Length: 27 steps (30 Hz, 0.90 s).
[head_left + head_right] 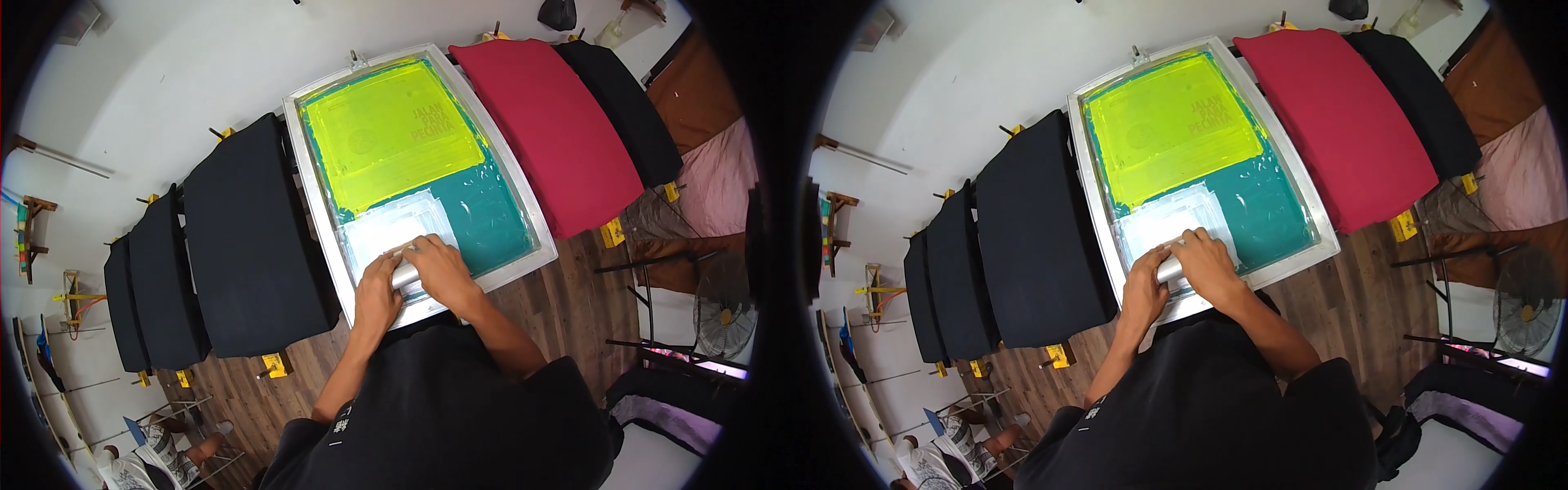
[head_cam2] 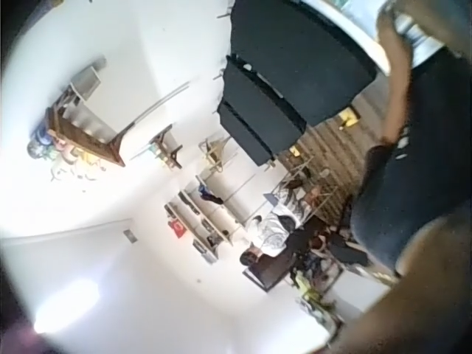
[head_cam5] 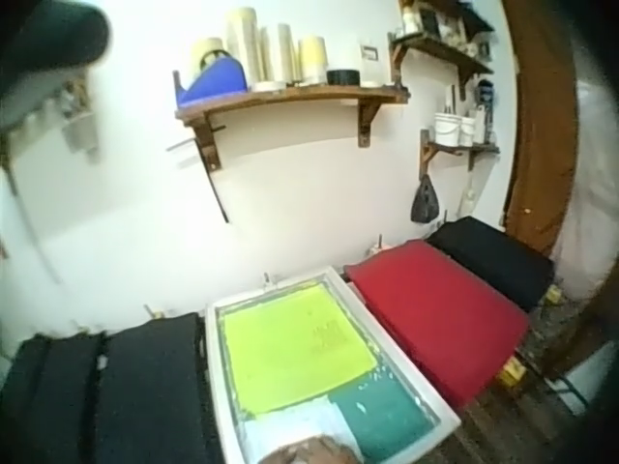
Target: Applying ink to a garment through a screen using a squeegee at a printing station.
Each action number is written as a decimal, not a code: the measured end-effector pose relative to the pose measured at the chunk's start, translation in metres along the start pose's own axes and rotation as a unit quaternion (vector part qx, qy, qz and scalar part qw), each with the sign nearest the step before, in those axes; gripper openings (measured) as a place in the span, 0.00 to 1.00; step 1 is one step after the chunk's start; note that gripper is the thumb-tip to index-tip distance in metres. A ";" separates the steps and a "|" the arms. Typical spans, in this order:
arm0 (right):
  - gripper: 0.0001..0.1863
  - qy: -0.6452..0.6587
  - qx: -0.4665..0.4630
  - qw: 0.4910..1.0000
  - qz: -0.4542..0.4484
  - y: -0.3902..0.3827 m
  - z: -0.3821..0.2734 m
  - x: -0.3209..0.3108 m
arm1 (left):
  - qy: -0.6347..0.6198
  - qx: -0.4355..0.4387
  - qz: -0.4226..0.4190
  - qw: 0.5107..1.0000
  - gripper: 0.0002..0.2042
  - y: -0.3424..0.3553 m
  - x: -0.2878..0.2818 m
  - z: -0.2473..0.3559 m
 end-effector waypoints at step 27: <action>0.15 -0.011 -0.007 1.000 -0.001 0.059 0.012 -0.012 | 0.016 -0.024 -0.019 0.999 0.23 0.052 -0.025 -0.020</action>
Point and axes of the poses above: each hand's wrist, its own y-axis towards the middle knuckle, its own x-axis out of the palm, z = x × y, the point moved 2 cm from there along y, towards the middle knuckle, and after that the axes turned 3 degrees about -z, right-handed, at the moved point
